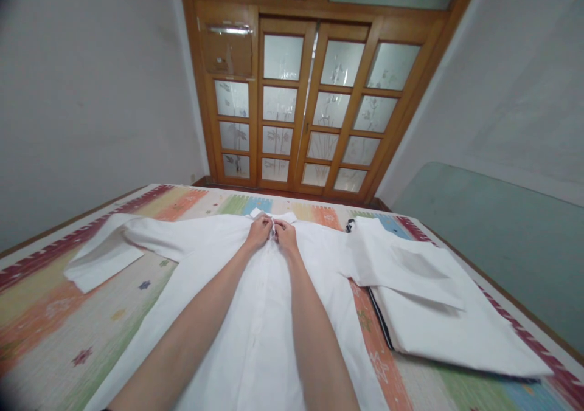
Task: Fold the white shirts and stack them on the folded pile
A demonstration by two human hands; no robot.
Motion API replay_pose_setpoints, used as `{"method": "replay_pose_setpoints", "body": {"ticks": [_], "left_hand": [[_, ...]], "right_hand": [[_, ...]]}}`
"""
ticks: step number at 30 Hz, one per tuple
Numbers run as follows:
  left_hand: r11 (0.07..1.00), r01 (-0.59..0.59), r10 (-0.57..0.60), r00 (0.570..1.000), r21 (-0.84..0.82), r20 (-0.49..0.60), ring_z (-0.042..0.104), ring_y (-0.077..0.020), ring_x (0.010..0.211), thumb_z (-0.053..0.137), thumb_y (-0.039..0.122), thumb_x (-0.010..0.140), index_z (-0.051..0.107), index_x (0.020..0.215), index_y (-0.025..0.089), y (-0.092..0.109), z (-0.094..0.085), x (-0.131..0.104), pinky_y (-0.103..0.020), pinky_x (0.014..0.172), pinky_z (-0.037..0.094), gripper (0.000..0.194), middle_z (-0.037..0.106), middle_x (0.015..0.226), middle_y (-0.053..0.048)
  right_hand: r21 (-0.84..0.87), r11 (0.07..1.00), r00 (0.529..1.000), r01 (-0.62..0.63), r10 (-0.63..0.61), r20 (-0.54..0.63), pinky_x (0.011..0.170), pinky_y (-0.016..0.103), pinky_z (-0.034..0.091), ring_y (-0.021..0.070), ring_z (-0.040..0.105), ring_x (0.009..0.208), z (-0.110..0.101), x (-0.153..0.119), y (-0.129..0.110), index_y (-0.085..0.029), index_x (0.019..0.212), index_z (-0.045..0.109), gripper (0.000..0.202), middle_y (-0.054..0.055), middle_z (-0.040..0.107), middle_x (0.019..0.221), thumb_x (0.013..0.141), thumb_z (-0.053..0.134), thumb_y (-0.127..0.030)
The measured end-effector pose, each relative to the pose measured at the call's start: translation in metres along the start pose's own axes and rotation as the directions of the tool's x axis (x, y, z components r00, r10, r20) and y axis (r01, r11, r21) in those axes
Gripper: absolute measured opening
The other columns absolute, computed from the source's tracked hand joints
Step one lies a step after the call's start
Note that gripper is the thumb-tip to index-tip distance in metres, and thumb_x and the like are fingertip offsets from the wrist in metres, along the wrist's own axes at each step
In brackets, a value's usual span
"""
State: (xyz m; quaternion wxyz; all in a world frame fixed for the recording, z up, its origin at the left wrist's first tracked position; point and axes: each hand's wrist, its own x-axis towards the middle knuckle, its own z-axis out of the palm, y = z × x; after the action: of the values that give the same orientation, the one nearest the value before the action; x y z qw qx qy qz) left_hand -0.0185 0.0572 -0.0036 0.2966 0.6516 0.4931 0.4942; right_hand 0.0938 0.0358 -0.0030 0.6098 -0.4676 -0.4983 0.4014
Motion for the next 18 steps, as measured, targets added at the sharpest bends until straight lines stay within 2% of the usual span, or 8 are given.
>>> {"method": "replay_pose_setpoints", "body": {"ticks": [8, 14, 18], "left_hand": [[1.000, -0.017, 0.017, 1.000, -0.013, 0.008, 0.059, -0.0100, 0.051, 0.048, 0.018, 0.086, 0.060, 0.087, 0.015, 0.0013, -0.0010, -0.0036, -0.023, 0.056, 0.049, 0.012, 0.067, 0.073, -0.003], [0.996, -0.073, 0.074, 0.997, 0.049, -0.018, 0.064, -0.0157, 0.080, 0.050, 0.008, 0.080, 0.059, 0.081, 0.016, 0.0039, -0.0038, -0.0030, -0.029, 0.079, 0.049, 0.012, 0.068, 0.086, -0.006], [0.991, -0.102, 0.104, 0.994, 0.086, -0.017, 0.063, -0.0167, 0.083, 0.049, 0.005, 0.077, 0.059, 0.077, 0.017, 0.0059, -0.0037, -0.0039, -0.031, 0.084, 0.048, 0.016, 0.068, 0.085, -0.005]], "right_hand": [[-0.035, 0.999, 0.999, 0.039, -0.039, -0.013, 0.037, 0.021, 0.032, 0.0070, 0.040, 0.038, 0.0005, 0.0010, 0.0015, -0.013, 0.084, 0.066, 0.034, -0.002, 0.059, 0.059, 0.063, 0.053, -0.037], [-0.148, 0.985, 0.996, 0.085, -0.089, -0.020, 0.041, 0.022, 0.036, 0.0099, 0.044, 0.040, -0.0004, 0.0018, 0.0058, -0.014, 0.083, 0.067, 0.031, -0.001, 0.060, 0.057, 0.067, 0.052, -0.035], [-0.264, 0.956, 0.991, 0.128, -0.134, -0.003, 0.048, 0.023, 0.041, 0.0123, 0.049, 0.046, -0.0021, 0.0037, 0.0091, -0.015, 0.082, 0.067, 0.028, 0.000, 0.063, 0.060, 0.070, 0.048, -0.032]]}}
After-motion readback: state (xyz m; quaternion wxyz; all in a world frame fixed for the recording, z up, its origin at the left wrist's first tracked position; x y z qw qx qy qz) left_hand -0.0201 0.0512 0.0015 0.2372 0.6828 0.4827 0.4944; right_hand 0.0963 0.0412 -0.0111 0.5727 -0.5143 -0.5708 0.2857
